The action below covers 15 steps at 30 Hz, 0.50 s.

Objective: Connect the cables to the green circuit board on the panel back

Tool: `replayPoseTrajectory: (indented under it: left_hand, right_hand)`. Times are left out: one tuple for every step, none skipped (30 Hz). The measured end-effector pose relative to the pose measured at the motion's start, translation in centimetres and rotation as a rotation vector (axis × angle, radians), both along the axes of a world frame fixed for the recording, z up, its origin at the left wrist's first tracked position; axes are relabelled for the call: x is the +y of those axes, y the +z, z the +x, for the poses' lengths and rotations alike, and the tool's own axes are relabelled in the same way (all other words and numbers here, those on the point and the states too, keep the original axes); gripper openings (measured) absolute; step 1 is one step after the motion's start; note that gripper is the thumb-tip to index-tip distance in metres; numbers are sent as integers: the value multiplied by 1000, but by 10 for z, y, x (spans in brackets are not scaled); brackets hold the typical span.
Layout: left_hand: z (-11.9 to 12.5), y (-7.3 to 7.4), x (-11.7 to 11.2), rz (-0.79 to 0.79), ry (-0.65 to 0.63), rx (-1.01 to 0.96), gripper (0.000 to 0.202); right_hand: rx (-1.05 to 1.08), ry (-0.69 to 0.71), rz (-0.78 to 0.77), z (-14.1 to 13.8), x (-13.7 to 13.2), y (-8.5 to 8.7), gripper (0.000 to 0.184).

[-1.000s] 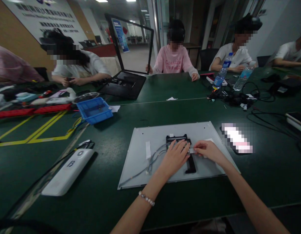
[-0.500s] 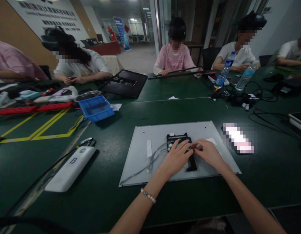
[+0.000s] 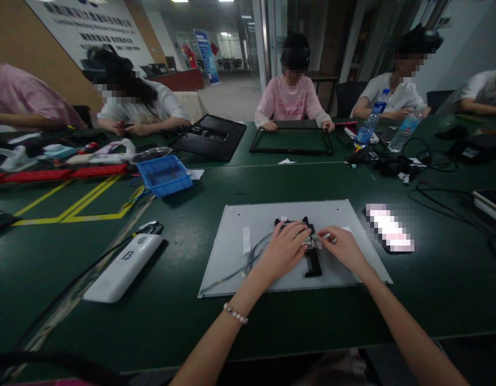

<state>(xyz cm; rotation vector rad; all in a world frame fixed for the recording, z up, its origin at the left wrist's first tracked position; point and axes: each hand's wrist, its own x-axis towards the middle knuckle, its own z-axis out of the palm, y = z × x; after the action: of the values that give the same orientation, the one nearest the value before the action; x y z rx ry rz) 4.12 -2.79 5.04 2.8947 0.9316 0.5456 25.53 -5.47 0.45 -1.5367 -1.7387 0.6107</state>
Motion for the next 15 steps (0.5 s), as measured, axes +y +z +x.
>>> replayPoseTrajectory:
  left_hand:
    - [-8,5,5,-14,48,-55,34]
    - [-17,9,12,-26,118,-118,33]
    - [-28,11,19,-33,192,-185,31]
    - [-40,12,26,-40,266,-248,29]
    - [-52,12,33,-49,328,-298,28]
    - [-65,10,40,-62,376,-334,27]
    - [-77,6,46,-90,420,-351,28]
    - [-89,2,51,-124,450,-351,29]
    - [-99,-4,55,-153,480,-343,31]
    - [-107,-9,57,-194,493,-320,33]
    - [-113,-15,59,-238,494,-294,34]
    - [-118,-20,60,-273,493,-272,35]
    - [-121,-25,61,-301,487,-253,35]
    - [-123,-29,62,-319,481,-241,35]
    - [-123,-32,63,-325,478,-235,35]
  right_hand:
    - [-3,-20,13,2,0,-1,16]
    - [-5,-37,24,4,0,-1,17]
    - [-6,-48,32,6,0,-1,18]
    - [-7,-52,37,7,0,-1,18]
    - [-10,-50,42,7,-1,-1,19]
    - [-16,-46,44,7,-1,-1,19]
    - [-26,-38,44,6,-2,-1,20]
    - [-40,-28,42,4,-2,-2,20]
    - [-52,-21,40,3,-3,-2,20]
    - [-60,-19,40,2,-3,-2,20]
    - [-66,-17,38,0,-4,-2,21]
    - [-69,-16,36,-1,-4,-2,21]
    - [-72,-17,34,-1,-4,-2,21]
    - [-75,-18,33,-2,-4,-2,21]
    - [-78,-17,30,-2,-4,-1,21]
